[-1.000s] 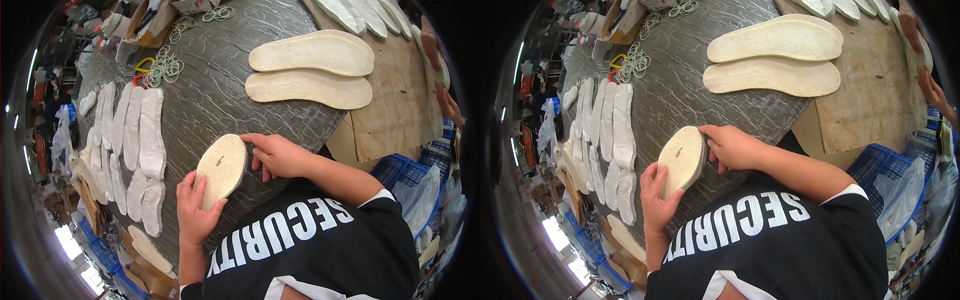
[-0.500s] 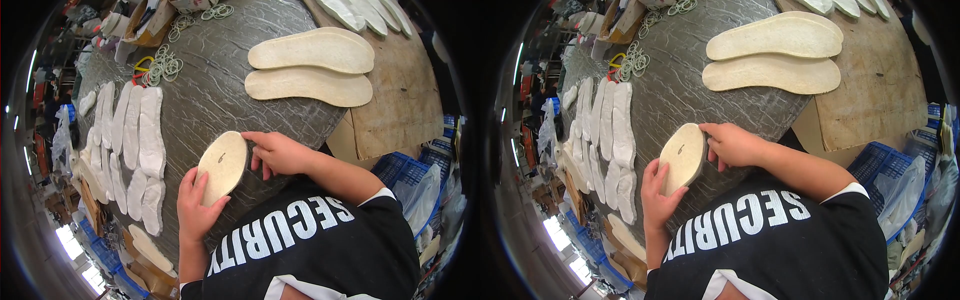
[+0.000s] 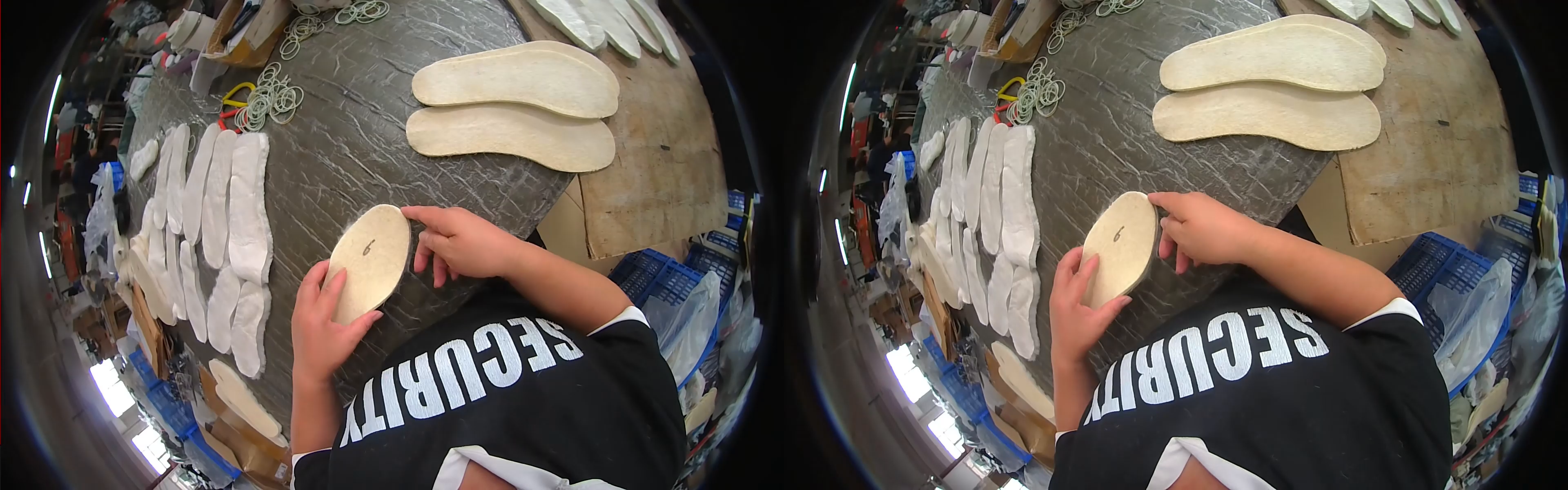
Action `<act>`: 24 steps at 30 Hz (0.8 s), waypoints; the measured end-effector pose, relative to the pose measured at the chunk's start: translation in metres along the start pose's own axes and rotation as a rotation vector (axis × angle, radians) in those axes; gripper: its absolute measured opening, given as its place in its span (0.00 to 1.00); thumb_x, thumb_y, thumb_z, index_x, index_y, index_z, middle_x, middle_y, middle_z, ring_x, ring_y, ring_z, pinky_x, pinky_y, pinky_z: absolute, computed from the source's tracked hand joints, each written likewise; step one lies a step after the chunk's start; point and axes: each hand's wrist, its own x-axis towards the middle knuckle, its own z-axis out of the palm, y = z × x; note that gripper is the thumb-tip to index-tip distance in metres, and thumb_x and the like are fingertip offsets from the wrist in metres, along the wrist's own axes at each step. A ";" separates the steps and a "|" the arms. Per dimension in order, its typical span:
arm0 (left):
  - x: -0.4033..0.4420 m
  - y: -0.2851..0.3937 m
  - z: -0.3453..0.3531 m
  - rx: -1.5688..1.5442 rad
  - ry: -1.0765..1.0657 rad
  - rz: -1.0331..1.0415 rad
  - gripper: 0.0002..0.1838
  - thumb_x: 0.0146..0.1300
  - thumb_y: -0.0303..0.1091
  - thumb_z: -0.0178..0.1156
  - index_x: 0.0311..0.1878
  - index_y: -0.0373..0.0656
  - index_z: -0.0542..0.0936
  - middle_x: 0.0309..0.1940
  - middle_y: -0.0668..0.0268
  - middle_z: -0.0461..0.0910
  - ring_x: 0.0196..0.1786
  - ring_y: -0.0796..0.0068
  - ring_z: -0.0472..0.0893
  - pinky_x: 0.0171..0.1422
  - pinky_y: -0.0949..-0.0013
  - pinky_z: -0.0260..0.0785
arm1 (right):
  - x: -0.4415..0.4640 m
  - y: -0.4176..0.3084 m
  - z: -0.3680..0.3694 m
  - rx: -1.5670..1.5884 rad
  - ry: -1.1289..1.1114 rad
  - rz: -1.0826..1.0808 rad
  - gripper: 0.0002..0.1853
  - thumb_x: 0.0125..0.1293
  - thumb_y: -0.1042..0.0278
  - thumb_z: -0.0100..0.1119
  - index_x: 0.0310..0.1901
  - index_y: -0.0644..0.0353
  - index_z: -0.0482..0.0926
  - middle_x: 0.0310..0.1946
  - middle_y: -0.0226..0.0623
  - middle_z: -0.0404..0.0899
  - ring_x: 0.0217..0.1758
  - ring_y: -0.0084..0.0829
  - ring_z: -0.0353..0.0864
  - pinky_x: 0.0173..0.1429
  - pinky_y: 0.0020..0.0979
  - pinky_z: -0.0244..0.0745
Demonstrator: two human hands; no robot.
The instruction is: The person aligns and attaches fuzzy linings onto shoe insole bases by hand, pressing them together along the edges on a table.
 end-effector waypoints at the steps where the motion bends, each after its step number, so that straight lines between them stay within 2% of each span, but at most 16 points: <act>1: 0.000 0.000 0.000 0.000 -0.003 -0.002 0.40 0.37 0.39 0.83 0.56 0.34 0.80 0.62 0.49 0.75 0.61 0.47 0.78 0.65 0.54 0.72 | 0.000 0.000 0.000 0.000 0.005 -0.002 0.30 0.73 0.73 0.40 0.77 0.65 0.56 0.36 0.42 0.85 0.28 0.30 0.85 0.32 0.30 0.80; 8: 0.001 -0.002 0.003 0.002 -0.017 -0.012 0.41 0.35 0.37 0.83 0.57 0.34 0.80 0.62 0.49 0.74 0.62 0.48 0.77 0.66 0.54 0.71 | 0.000 0.001 0.001 0.003 0.017 -0.005 0.31 0.71 0.74 0.40 0.77 0.66 0.57 0.36 0.42 0.85 0.28 0.31 0.85 0.32 0.31 0.80; 11: 0.002 -0.003 0.005 -0.006 -0.027 -0.022 0.42 0.34 0.33 0.83 0.58 0.33 0.80 0.63 0.49 0.74 0.63 0.49 0.77 0.68 0.56 0.70 | -0.002 0.000 0.001 0.010 0.018 0.006 0.30 0.76 0.74 0.40 0.78 0.64 0.55 0.37 0.40 0.84 0.27 0.25 0.84 0.31 0.26 0.78; 14: 0.004 -0.002 0.006 -0.011 -0.029 -0.019 0.42 0.34 0.34 0.83 0.58 0.33 0.80 0.63 0.49 0.74 0.63 0.49 0.77 0.68 0.56 0.70 | -0.003 0.002 0.001 0.019 0.024 -0.013 0.30 0.75 0.74 0.41 0.78 0.64 0.55 0.36 0.40 0.84 0.27 0.25 0.83 0.31 0.26 0.78; 17: 0.005 -0.004 0.009 -0.041 -0.027 -0.008 0.43 0.33 0.35 0.84 0.59 0.34 0.80 0.64 0.49 0.73 0.63 0.49 0.76 0.68 0.55 0.70 | -0.004 0.008 0.003 0.028 0.112 -0.087 0.33 0.72 0.74 0.49 0.77 0.63 0.56 0.34 0.40 0.84 0.26 0.25 0.83 0.30 0.26 0.77; 20: 0.006 -0.003 0.011 -0.031 -0.009 0.026 0.44 0.34 0.37 0.84 0.59 0.35 0.80 0.64 0.50 0.74 0.63 0.48 0.76 0.67 0.54 0.70 | -0.014 -0.003 0.010 -0.434 0.309 -0.324 0.41 0.63 0.69 0.67 0.77 0.59 0.59 0.44 0.44 0.83 0.40 0.32 0.85 0.44 0.33 0.81; 23: 0.010 0.006 0.013 -0.011 -0.013 0.069 0.43 0.35 0.40 0.83 0.59 0.35 0.80 0.63 0.51 0.74 0.62 0.47 0.75 0.66 0.52 0.71 | -0.004 -0.008 0.018 -0.982 0.385 -0.835 0.51 0.49 0.60 0.79 0.76 0.54 0.62 0.59 0.45 0.77 0.61 0.41 0.79 0.66 0.44 0.72; 24: 0.013 0.012 0.013 -0.010 -0.016 0.086 0.43 0.35 0.41 0.83 0.59 0.35 0.80 0.63 0.51 0.74 0.63 0.47 0.75 0.65 0.52 0.71 | -0.001 -0.010 0.021 -0.999 0.222 -0.803 0.57 0.41 0.53 0.83 0.76 0.50 0.62 0.68 0.43 0.68 0.74 0.44 0.65 0.77 0.53 0.55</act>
